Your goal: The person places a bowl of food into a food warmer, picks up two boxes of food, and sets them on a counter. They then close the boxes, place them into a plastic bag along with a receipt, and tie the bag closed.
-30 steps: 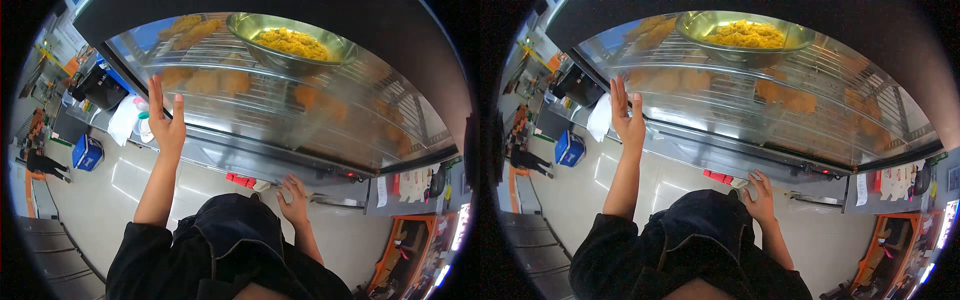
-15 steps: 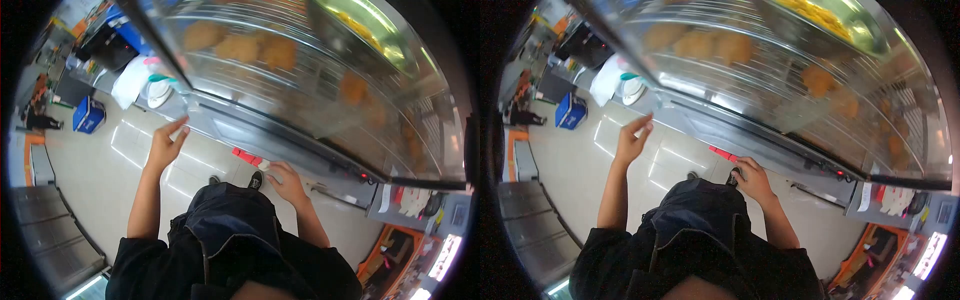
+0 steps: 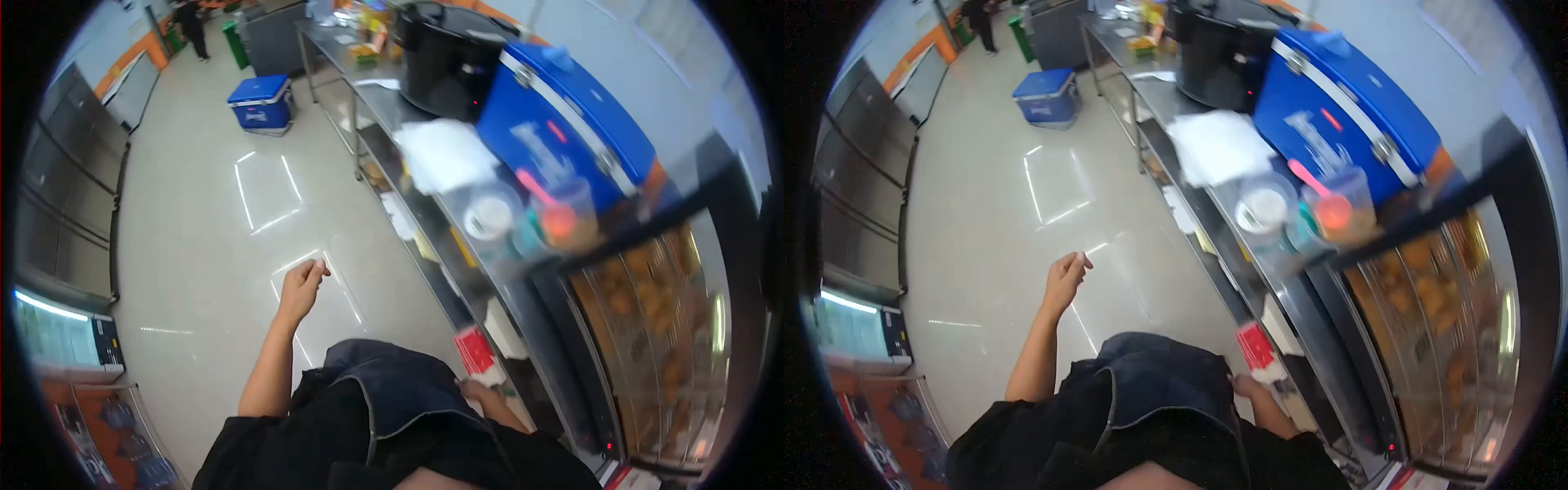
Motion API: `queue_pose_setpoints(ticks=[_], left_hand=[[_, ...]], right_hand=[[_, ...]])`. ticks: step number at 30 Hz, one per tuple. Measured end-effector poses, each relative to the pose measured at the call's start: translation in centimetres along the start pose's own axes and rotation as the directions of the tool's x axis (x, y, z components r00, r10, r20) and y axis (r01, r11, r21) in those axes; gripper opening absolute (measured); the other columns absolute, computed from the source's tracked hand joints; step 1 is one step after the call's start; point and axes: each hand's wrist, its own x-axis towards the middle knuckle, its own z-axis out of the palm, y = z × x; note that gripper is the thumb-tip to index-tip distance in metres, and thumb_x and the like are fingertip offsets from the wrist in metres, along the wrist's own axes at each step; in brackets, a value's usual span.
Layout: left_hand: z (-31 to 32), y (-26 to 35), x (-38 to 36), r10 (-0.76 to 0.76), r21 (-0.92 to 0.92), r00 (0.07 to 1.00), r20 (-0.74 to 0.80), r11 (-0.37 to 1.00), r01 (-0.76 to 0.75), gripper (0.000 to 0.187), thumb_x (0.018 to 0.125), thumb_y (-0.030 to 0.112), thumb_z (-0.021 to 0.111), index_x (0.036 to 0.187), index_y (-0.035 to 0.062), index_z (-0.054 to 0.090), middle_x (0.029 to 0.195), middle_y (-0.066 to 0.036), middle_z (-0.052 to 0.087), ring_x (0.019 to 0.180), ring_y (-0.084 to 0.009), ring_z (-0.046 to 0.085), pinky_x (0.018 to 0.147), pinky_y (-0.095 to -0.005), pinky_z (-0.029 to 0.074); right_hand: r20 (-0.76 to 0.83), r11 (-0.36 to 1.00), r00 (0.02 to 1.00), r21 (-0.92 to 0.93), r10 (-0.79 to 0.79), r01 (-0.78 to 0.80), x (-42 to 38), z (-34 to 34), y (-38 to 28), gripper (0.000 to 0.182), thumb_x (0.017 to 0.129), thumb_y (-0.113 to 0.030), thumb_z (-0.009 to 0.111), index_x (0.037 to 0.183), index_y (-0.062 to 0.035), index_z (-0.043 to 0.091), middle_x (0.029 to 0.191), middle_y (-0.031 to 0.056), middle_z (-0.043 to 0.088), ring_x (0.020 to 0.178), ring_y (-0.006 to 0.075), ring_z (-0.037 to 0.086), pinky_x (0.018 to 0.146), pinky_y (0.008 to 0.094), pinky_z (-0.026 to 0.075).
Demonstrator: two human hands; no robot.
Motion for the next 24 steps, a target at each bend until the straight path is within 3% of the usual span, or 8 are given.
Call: queue_pose_setpoints(ticks=[2, 4, 14, 18, 19, 20, 21, 24], left_hand=[[-3.1, -1.7, 1.3, -0.06, -0.066, 0.998, -0.025, 0.996, 0.058, 0.047, 0.106, 0.04, 0.052, 0.091, -0.0011, 0.068, 0.062, 0.002, 0.048, 0.057, -0.0098, 0.048, 0.054, -0.0265, 0.041], [-6.2, -3.1, 3.4, -0.158, -0.233, 0.987, 0.031, 0.959, 0.161, 0.039, 0.106, 0.035, 0.054, 0.101, -0.0021, 0.066, 0.065, 0.0, 0.052, 0.057, -0.0112, 0.051, 0.056, -0.0269, 0.044], [-13.0, -10.5, 23.3, -0.244, -0.235, 0.967, 0.074, 0.938, 0.255, 0.036, 0.106, 0.032, 0.056, 0.109, -0.0029, 0.065, 0.074, -0.006, 0.061, 0.065, -0.0122, 0.06, 0.063, -0.0285, 0.053], [-17.4, -31.3, 23.0, -0.52, 0.494, 0.844, -0.133, 0.703, 0.511, 0.057, 0.098, 0.05, 0.06, 0.117, -0.003, 0.065, 0.103, -0.026, 0.072, 0.09, -0.0369, 0.072, 0.082, -0.0454, 0.056], [-18.7, -38.6, 19.2, -0.425, 0.647, 0.874, -0.235, 0.603, 0.467, 0.05, 0.098, 0.052, 0.06, 0.109, 0.0041, 0.068, 0.077, -0.015, 0.071, 0.072, -0.0302, 0.069, 0.073, -0.0434, 0.055], [-20.7, -37.8, 17.5, -0.774, 0.549, 0.628, -0.085, 0.489, 0.678, 0.06, 0.096, 0.058, 0.055, 0.098, 0.0004, 0.073, 0.093, -0.022, 0.074, 0.098, -0.0398, 0.071, 0.092, -0.0491, 0.054], [-21.3, -39.9, 13.5, -0.82, 0.433, 0.533, -0.209, 0.411, 0.802, 0.06, 0.096, 0.058, 0.055, 0.088, 0.0019, 0.074, 0.091, -0.022, 0.075, 0.096, -0.038, 0.072, 0.087, -0.0489, 0.056], [-24.1, -34.8, 7.2, -0.488, 0.81, 0.843, 0.227, 0.574, 0.115, 0.047, 0.088, 0.037, 0.072, 0.115, -0.0008, 0.066, 0.08, -0.016, 0.069, 0.08, -0.0299, 0.071, 0.076, -0.0504, 0.057]], right_hand=[[0.22, 0.715, 0.9, 0.549, 0.377, -0.434, -0.6, -2.3, -4.9, 0.078, 0.102, -0.063, 0.04, 0.098, 0.007, 0.072, 0.091, 0.0237, 0.073, 0.078, 0.0345, 0.072, 0.07, 0.0473, 0.056], [0.262, 0.647, 0.872, 0.589, 0.413, -0.483, 1.3, -4.3, -7.1, 0.074, 0.101, -0.06, 0.043, 0.097, 0.0073, 0.072, 0.089, 0.0231, 0.072, 0.076, 0.0331, 0.071, 0.068, 0.0468, 0.055], [0.008, 0.929, 0.994, 0.356, 0.109, -0.105, 29.8, -24.8, -28.1, 0.043, 0.096, -0.036, 0.06, 0.095, 0.0055, 0.074, 0.08, 0.0233, 0.071, 0.072, 0.0285, 0.069, 0.066, 0.0448, 0.053], [-0.032, 0.944, 0.98, 0.264, -0.197, 0.198, 38.7, -38.2, -44.5, 0.041, 0.092, -0.038, 0.069, 0.101, 0.0017, 0.075, 0.093, 0.0214, 0.074, 0.088, 0.0296, 0.072, 0.076, 0.0432, 0.053], [-0.017, 0.939, 0.973, 0.258, -0.232, 0.228, 40.8, -41.6, -48.5, 0.04, 0.092, -0.036, 0.07, 0.105, 0.0013, 0.074, 0.096, 0.0208, 0.074, 0.09, 0.0288, 0.072, 0.078, 0.0416, 0.054], [-0.005, 0.933, 0.965, 0.254, -0.263, 0.255, 43.0, -44.3, -51.8, 0.039, 0.092, -0.035, 0.071, 0.108, 0.0008, 0.074, 0.099, 0.0201, 0.075, 0.093, 0.0281, 0.072, 0.081, 0.04, 0.054], [-0.127, 0.871, 0.923, 0.307, -0.363, 0.384, 45.1, -46.6, -54.9, 0.038, 0.092, -0.032, 0.072, 0.111, 0.0003, 0.073, 0.1, 0.0186, 0.075, 0.092, 0.0274, 0.072, 0.082, 0.0392, 0.054], [-0.335, 0.732, 0.81, 0.354, -0.482, 0.582, 52.1, -53.5, -62.4, 0.038, 0.092, -0.025, 0.073, 0.12, -0.0008, 0.07, 0.105, 0.0147, 0.074, 0.089, 0.025, 0.07, 0.083, 0.0387, 0.055]])
